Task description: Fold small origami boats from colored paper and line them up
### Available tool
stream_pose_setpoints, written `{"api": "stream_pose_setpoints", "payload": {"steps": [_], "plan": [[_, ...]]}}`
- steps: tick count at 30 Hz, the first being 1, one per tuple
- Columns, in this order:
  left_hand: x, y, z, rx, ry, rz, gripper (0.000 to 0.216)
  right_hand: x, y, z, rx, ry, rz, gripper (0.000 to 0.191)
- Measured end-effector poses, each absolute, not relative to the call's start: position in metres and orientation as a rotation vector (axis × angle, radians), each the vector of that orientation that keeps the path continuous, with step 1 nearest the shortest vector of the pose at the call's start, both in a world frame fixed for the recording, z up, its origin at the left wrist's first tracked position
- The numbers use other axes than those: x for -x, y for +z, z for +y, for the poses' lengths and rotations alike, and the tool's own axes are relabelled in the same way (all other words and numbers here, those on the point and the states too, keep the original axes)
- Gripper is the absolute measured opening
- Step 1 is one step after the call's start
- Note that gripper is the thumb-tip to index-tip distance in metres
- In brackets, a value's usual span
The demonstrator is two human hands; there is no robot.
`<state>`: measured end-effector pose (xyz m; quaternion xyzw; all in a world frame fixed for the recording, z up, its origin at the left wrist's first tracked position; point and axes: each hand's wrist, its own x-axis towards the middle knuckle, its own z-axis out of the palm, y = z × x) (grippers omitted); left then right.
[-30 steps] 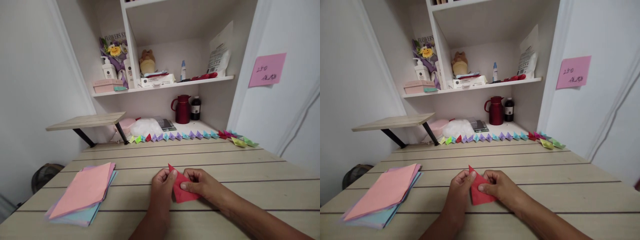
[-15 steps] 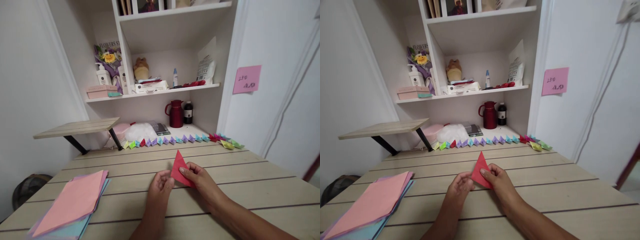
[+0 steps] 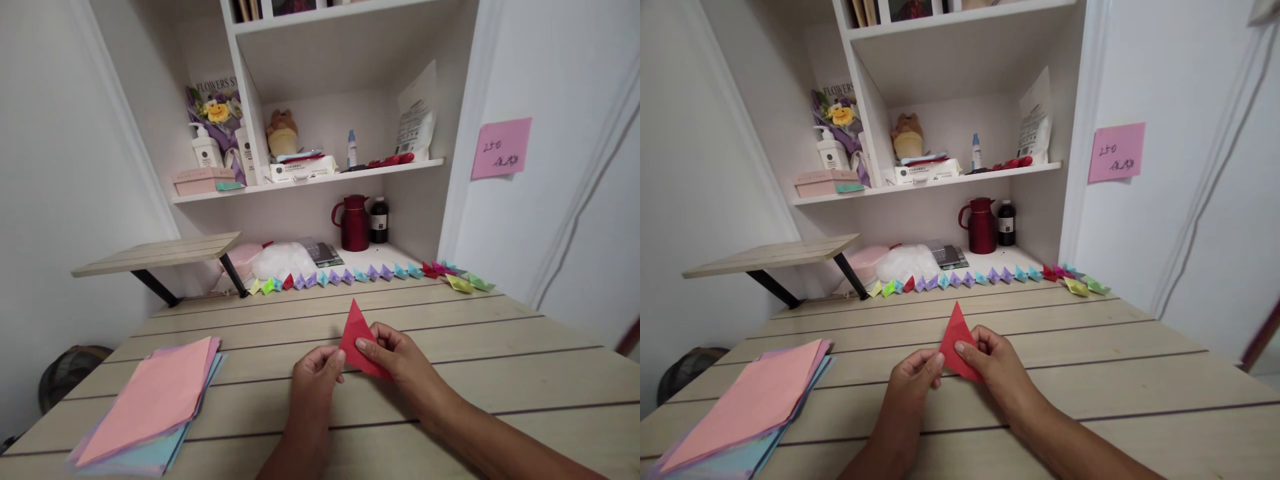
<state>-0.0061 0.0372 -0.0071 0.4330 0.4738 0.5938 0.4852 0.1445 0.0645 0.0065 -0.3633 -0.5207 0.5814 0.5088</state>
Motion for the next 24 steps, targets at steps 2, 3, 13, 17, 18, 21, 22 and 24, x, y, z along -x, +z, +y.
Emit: {"api": "stream_pose_setpoints", "payload": {"steps": [2,3,13,17,18,21,22,24], "plan": [[0.008,-0.007,0.037,-1.028,1.456,1.102,0.027,-0.144,0.005,0.064,0.855,1.399,-1.286,0.043],[0.009,-0.007,0.037,-0.997,1.46,1.057,0.027,-0.144,0.005,0.064,0.844,1.398,-1.309,0.042],[0.008,0.003,0.032,-0.733,1.37,0.701,0.023,-0.152,0.018,0.062,0.732,1.39,-1.282,0.036],[0.005,0.002,0.03,-0.786,1.333,0.686,0.02,-0.154,0.024,0.057,0.678,1.418,-1.323,0.036],[0.005,0.002,0.03,-0.793,1.333,0.684,0.019,-0.154,0.027,0.055,0.657,1.428,-1.347,0.037],[0.007,0.001,0.031,-0.791,1.334,0.673,0.017,-0.156,0.036,0.047,0.581,1.47,-1.397,0.04],[0.007,0.001,0.031,-0.784,1.336,0.668,0.017,-0.157,0.038,0.045,0.559,1.482,-1.404,0.041],[0.008,0.001,0.031,-0.759,1.342,0.667,0.018,-0.159,0.041,0.044,0.526,1.516,-1.407,0.044]]}}
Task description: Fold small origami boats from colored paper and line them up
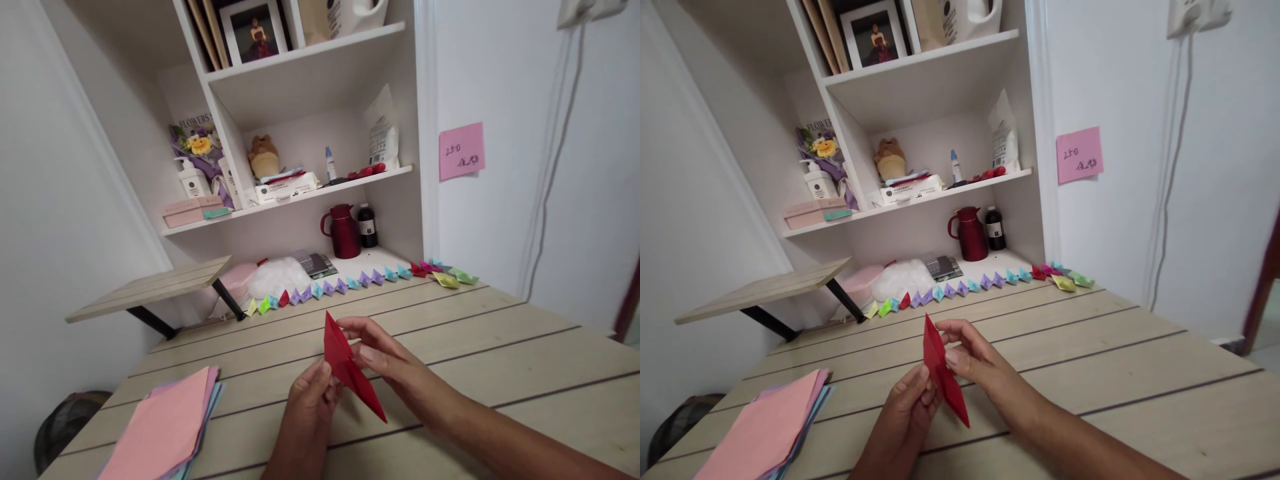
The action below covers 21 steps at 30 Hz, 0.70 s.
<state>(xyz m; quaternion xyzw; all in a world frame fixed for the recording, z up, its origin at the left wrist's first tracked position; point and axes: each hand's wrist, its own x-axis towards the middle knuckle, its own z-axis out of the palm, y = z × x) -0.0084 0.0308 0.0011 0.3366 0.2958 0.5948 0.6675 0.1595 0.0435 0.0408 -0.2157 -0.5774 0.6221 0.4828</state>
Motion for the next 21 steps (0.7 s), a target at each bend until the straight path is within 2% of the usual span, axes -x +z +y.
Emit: {"api": "stream_pose_setpoints", "payload": {"steps": [6,9,16,21], "plan": [[0.009,0.0,0.033,-0.734,1.343,0.672,0.019,-0.16,0.04,0.045,0.477,1.635,-1.412,0.056],[0.009,0.0,0.033,-0.759,1.334,0.674,0.018,-0.156,0.039,0.047,0.492,1.605,-1.421,0.055],[0.008,0.0,0.031,-0.878,1.289,0.748,0.024,-0.15,0.029,0.055,0.562,1.522,-1.376,0.047],[0.008,-0.011,0.039,-0.915,1.288,0.898,0.029,-0.152,0.024,0.059,0.668,1.393,-1.472,0.022]]}}
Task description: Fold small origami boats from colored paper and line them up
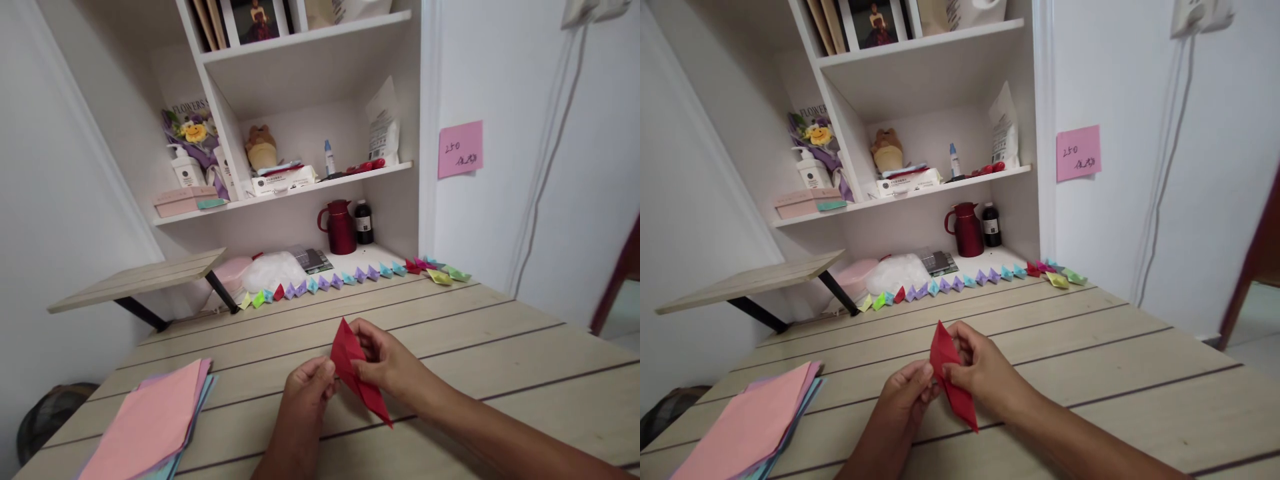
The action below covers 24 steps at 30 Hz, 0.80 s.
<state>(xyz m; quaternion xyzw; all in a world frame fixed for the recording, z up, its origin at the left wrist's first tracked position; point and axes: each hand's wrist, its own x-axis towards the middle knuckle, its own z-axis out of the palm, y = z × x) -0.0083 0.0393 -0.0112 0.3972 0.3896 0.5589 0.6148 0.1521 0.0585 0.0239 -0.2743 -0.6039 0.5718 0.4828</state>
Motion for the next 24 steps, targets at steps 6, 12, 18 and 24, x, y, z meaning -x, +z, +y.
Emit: {"api": "stream_pose_setpoints", "payload": {"steps": [6,12,18,24], "plan": [[0.01,-0.01,0.043,-1.155,1.161,1.124,0.031,-0.159,0.015,0.064,0.898,1.257,-1.645,0.018],[0.005,-0.005,0.041,-1.254,1.135,1.221,0.015,-0.157,-0.003,0.067,0.984,1.097,-1.824,0.016],[0.01,-0.021,0.049,-1.352,1.204,1.234,0.03,-0.153,-0.011,0.067,1.027,0.91,-1.978,0.017],[0.023,-0.014,0.042,-1.514,1.228,1.298,0.026,-0.152,-0.013,0.065,1.051,0.809,-2.056,0.019]]}}
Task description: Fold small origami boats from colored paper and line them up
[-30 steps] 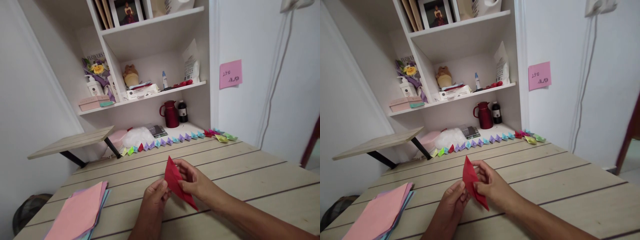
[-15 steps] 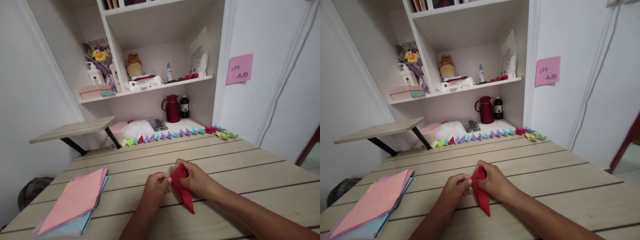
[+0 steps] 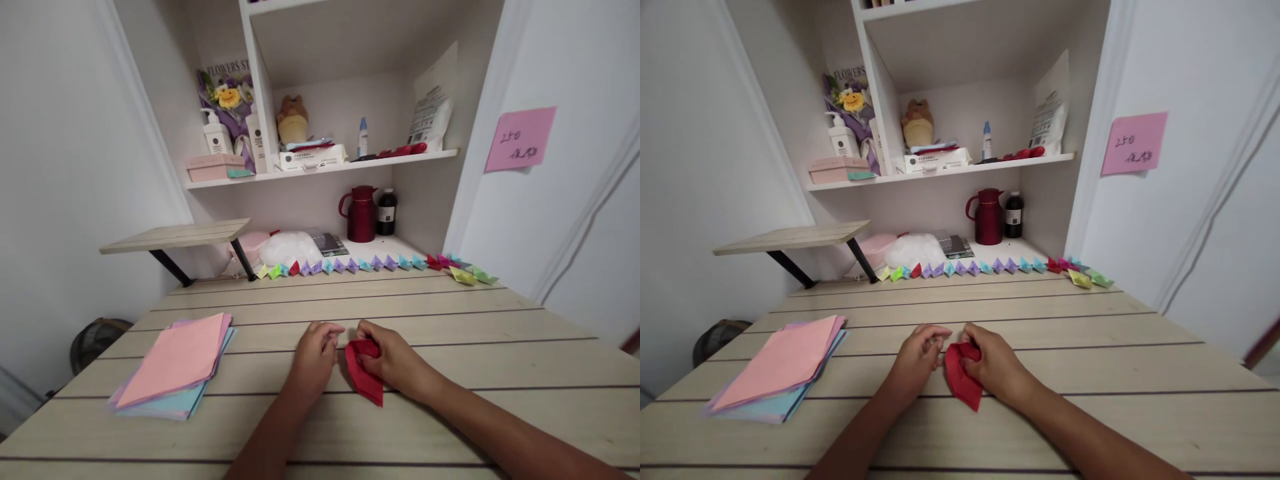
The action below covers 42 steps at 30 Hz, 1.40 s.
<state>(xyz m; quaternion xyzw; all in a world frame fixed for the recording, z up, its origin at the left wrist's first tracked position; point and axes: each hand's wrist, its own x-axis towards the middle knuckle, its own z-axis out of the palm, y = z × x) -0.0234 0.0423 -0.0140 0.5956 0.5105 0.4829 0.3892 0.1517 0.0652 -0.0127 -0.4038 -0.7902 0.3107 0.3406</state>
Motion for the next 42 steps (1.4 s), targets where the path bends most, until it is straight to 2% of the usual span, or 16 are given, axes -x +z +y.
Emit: {"api": "stream_pose_setpoints", "payload": {"steps": [4,10,20,25,30,38,42], "plan": [[0.02,-0.003,0.025,-1.75,1.185,1.362,0.027,-0.151,-0.015,0.064,1.043,0.742,-2.083,0.019],[0.003,-0.002,0.011,-1.822,1.073,1.47,0.071,-0.15,-0.02,0.066,1.05,0.675,-2.09,0.02],[-0.002,-0.019,0.024,-1.921,1.062,1.715,0.034,-0.15,-0.024,0.072,1.024,0.662,-2.103,0.022],[-0.001,-0.014,0.022,-1.839,1.186,1.644,0.041,-0.15,-0.027,0.074,1.022,0.657,-2.107,0.022],[0.009,-0.012,0.025,-1.604,1.298,1.612,0.031,-0.15,-0.025,0.074,1.009,0.652,-2.108,0.022],[0.007,-0.018,0.03,-1.778,1.24,1.703,0.037,-0.15,-0.024,0.074,1.015,0.667,-2.113,0.02],[0.003,-0.014,0.031,-1.933,1.127,1.733,0.03,-0.15,-0.024,0.073,1.025,0.673,-2.124,0.019]]}}
